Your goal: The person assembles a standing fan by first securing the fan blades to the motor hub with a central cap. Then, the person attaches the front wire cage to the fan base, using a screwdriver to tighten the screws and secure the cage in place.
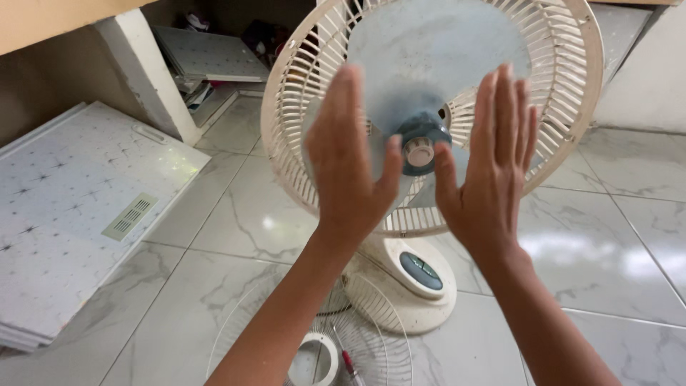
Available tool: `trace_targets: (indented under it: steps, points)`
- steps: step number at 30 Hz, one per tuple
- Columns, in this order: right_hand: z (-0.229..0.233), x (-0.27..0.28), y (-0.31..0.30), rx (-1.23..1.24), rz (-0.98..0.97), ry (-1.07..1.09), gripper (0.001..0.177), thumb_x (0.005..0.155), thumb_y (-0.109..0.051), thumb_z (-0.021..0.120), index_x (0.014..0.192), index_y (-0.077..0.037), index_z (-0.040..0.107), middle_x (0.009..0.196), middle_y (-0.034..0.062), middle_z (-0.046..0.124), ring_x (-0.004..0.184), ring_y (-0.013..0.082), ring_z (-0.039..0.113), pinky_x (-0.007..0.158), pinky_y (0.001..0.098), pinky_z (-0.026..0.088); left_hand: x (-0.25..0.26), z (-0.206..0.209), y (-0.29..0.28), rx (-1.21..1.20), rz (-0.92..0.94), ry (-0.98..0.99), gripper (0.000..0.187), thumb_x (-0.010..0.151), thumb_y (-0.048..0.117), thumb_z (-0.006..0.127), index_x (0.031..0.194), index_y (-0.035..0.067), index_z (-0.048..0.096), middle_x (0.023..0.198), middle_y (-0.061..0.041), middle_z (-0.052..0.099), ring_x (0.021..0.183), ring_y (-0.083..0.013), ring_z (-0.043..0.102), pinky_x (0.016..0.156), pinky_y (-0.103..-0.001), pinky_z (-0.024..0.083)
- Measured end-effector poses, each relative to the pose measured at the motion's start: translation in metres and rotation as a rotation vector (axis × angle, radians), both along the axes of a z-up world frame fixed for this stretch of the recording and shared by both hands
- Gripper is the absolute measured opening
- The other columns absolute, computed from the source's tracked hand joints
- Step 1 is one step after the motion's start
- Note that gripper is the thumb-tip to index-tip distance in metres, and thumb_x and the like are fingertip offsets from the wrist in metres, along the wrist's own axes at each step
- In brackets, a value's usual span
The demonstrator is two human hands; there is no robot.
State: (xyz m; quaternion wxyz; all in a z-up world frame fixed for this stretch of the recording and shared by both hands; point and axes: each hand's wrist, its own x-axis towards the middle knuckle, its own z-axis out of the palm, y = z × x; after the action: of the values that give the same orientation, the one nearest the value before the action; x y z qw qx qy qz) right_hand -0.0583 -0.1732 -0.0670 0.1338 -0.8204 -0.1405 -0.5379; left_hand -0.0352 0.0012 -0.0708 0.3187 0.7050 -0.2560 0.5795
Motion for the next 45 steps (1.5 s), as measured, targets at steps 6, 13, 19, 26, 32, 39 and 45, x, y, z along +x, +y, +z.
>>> trace_targets:
  steps: [6,13,19,26,32,39,45]
  points:
    - [0.053,-0.041,0.002,-0.046,-0.070,0.101,0.073,0.119,-0.048,0.034,0.171,-0.002,0.013,0.180,0.0152,0.010,0.161,0.0335,0.000,0.134,0.0510,-0.001,-0.032,0.036,0.000,0.228,0.108,0.028,0.078,0.107,0.010,0.055,0.166,0.022,0.005,0.172,0.007,0.005,0.159,-0.0106,0.013,0.134,-0.038,0.022]
    - [0.088,-0.081,0.016,-0.024,-0.047,0.171,0.072,0.119,-0.044,0.039,0.171,-0.001,0.017,0.180,0.0157,0.012,0.165,0.0369,0.000,0.136,0.0576,-0.002,-0.068,0.066,0.004,0.297,0.123,0.054,0.088,0.098,0.011,0.063,0.165,0.020,0.006,0.172,0.006,0.008,0.161,-0.0121,0.016,0.132,-0.043,0.022]
    - [0.099,-0.108,0.024,-0.030,0.018,0.175,0.071,0.117,-0.041,0.046,0.170,-0.001,0.020,0.177,0.0195,0.014,0.163,0.0401,0.003,0.133,0.0590,-0.001,-0.082,0.070,-0.004,0.370,0.225,0.056,0.089,0.101,0.011,0.063,0.167,0.021,0.004,0.172,0.006,0.008,0.161,-0.0107,0.017,0.134,-0.044,0.023]
    - [0.083,-0.128,0.030,-0.119,0.100,0.114,0.071,0.110,-0.021,0.062,0.164,0.003,0.023,0.168,0.0284,0.027,0.163,0.0436,0.020,0.135,0.0573,0.007,-0.103,0.054,-0.009,0.352,0.258,0.027,0.090,0.103,0.019,0.064,0.167,0.023,0.001,0.174,0.004,0.008,0.158,-0.0135,0.015,0.133,-0.051,0.023]
    - [0.012,-0.132,0.058,-0.146,0.250,0.161,0.084,0.094,-0.004,0.068,0.163,0.001,0.020,0.166,0.0295,0.034,0.157,0.0456,0.028,0.132,0.0557,0.017,-0.137,-0.020,0.023,0.343,0.238,0.273,0.098,0.091,0.030,0.071,0.164,0.021,0.005,0.172,0.002,0.010,0.161,-0.0181,0.016,0.135,-0.053,0.022]
    - [-0.123,-0.142,0.091,-0.088,0.428,0.489,0.106,0.083,0.002,0.071,0.166,-0.003,0.004,0.158,0.0287,0.040,0.144,0.0458,0.042,0.119,0.0553,0.035,-0.167,-0.154,0.048,0.416,0.424,0.474,0.098,0.093,0.016,0.068,0.167,0.023,0.005,0.174,0.005,0.006,0.161,-0.0173,0.017,0.133,-0.051,0.027]
    - [-0.249,-0.170,0.107,0.017,0.403,0.817,0.119,0.082,-0.006,0.081,0.166,-0.015,-0.003,0.151,0.0298,0.043,0.133,0.0504,0.050,0.102,0.0510,0.052,-0.195,-0.276,0.066,0.585,0.410,0.787,0.104,0.086,0.016,0.074,0.166,0.016,0.008,0.173,-0.001,0.006,0.160,-0.0234,0.021,0.126,-0.051,0.034]
